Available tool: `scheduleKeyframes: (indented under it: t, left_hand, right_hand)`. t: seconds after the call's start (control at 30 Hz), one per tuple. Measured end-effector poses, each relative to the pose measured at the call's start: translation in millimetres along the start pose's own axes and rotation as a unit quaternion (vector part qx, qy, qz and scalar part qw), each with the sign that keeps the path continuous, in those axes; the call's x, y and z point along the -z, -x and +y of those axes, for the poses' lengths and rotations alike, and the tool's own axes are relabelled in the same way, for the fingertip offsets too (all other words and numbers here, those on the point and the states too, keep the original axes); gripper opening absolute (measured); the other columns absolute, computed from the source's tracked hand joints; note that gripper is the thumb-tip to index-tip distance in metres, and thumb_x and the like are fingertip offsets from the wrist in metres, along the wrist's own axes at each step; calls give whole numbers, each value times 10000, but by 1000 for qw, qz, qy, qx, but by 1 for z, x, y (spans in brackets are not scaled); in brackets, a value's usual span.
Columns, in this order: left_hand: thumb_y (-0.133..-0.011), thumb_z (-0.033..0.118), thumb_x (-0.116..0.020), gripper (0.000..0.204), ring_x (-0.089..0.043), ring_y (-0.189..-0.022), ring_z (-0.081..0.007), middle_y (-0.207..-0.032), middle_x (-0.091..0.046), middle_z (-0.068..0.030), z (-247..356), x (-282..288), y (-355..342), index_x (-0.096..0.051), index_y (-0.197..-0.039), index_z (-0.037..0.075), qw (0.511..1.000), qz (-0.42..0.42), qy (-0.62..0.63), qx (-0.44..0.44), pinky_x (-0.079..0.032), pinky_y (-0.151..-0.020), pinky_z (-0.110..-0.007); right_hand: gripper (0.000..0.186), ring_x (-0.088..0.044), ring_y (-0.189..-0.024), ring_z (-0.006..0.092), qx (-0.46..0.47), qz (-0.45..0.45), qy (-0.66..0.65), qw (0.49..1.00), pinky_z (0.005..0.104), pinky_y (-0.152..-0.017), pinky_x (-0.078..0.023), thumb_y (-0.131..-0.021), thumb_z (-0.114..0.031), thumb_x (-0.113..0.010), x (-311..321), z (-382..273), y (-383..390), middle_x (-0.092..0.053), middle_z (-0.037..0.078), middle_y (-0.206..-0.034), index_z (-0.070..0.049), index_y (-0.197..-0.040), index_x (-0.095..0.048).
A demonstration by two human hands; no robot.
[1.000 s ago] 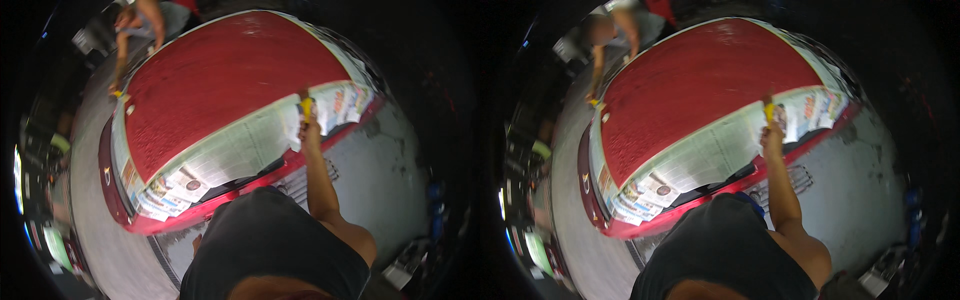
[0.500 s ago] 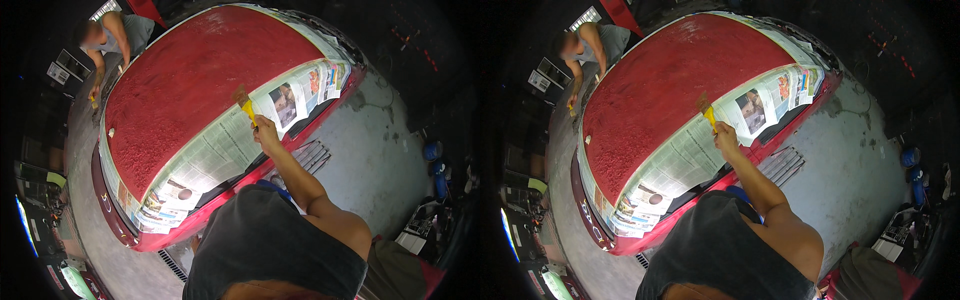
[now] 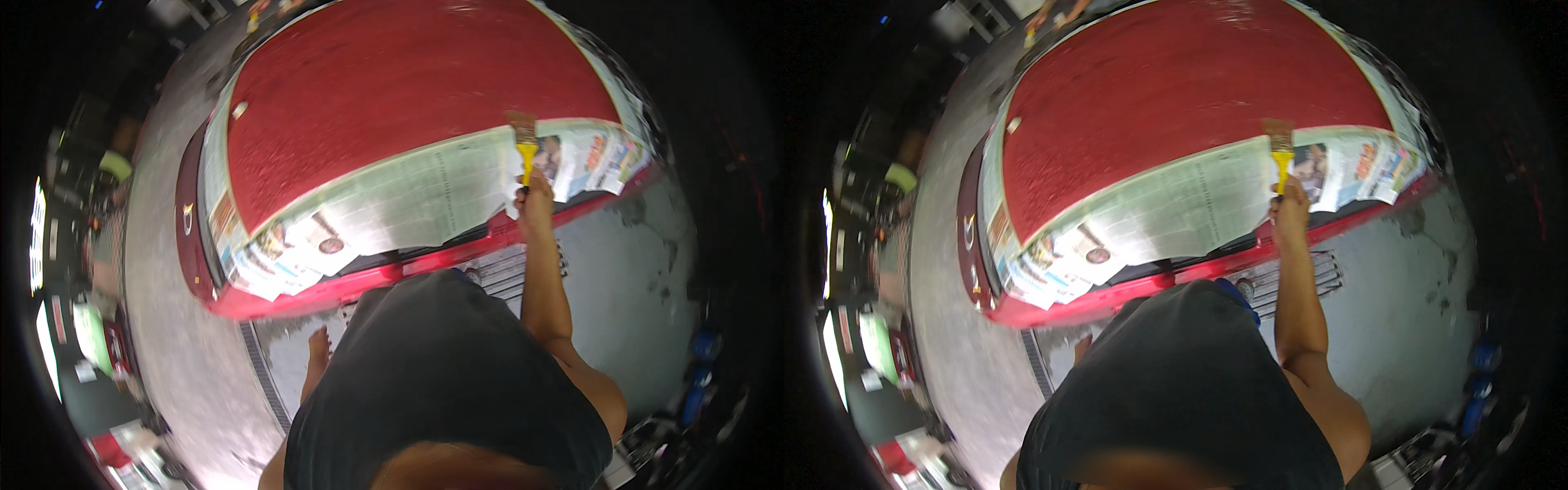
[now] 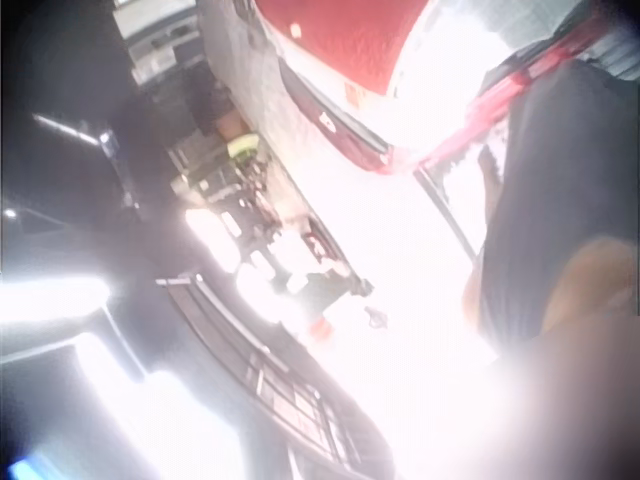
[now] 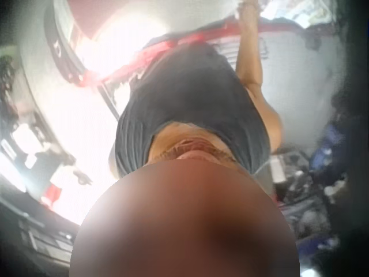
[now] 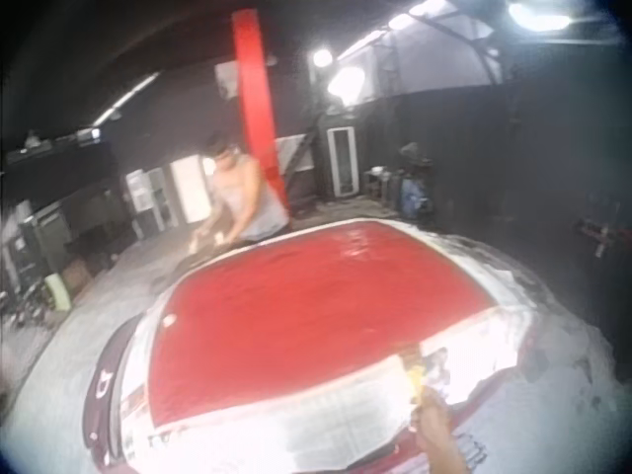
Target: The person uses a yellow-handled brush to apply red paint to a car hood that is masked with newspaper. The person repeatedly dips the brush and paints different areas of the hood surface, working across the entire visible area.
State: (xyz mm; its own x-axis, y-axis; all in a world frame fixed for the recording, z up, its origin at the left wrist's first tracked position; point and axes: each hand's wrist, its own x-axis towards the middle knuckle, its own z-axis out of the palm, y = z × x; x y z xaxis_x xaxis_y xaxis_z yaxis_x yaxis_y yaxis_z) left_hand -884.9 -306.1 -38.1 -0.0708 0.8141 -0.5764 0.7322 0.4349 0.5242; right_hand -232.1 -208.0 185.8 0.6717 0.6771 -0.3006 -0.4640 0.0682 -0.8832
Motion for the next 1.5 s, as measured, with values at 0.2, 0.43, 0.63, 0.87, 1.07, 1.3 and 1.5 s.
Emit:
scheduleKeyframes:
  t: [0.2,0.43,0.63,0.87,1.07,1.3,1.5]
  left_hand:
    - [-939,460,-607,531,-562,-788,-179,-893,-624,-49,34,-8,20,-659,-1270,47,940,80,259,206,-462,-629,-412]
    - [-954,416,-611,454,-521,-638,-145,-748,-579,-23,-19,-27,43,-697,-1177,30,899,161,326,242,-429,-536,-354]
    - [-938,437,-622,359,-523,-622,-147,-766,-572,7,-84,-55,85,-701,-1006,93,846,123,383,348,-415,-503,-403]
    - [-935,507,-602,488,-575,-904,-201,-1084,-616,-17,-132,-86,126,-605,-1259,142,727,117,504,451,-439,-666,-417]
    - [-935,511,-613,603,-582,-1076,-279,-1274,-595,-79,-157,-87,148,-535,-1397,130,678,139,548,470,-458,-794,-508]
    - [-948,524,-599,652,-545,-1242,-370,-1415,-543,-133,-171,-61,122,-486,-1451,125,710,110,538,441,-461,-828,-536]
    - [-945,513,-605,520,-574,-1006,-249,-1230,-602,-58,-174,-24,57,-573,-1320,154,750,99,512,405,-449,-717,-452]
  right_hand:
    - [261,-392,-546,29,-38,-138,170,975,192,-441,-278,-1054,-226,-512,-55,6,-1,-550,-24,-850,-78,-1235,-629]
    - [376,-629,-799,153,243,-279,386,845,309,-699,-511,-947,-150,-654,-200,77,22,-679,55,-966,-28,-1300,-611]
    - [359,-665,-883,220,277,-413,463,734,324,-818,-512,-936,-155,-655,-331,131,75,-701,164,-1028,-58,-1281,-625]
    - [331,-695,-803,237,256,-503,541,623,360,-736,-543,-966,-137,-588,-451,234,144,-715,172,-1015,-95,-1293,-622]
    - [345,-718,-871,245,166,-526,522,651,402,-783,-573,-980,-111,-543,-515,327,202,-708,204,-1069,-127,-1317,-616]
    - [289,-725,-928,246,196,-519,569,607,400,-791,-551,-975,-93,-539,-487,341,183,-733,185,-981,-79,-1234,-667]
    - [256,-546,-682,107,190,-427,460,755,282,-638,-460,-982,-161,-629,-393,253,129,-644,64,-787,-44,-1205,-673]
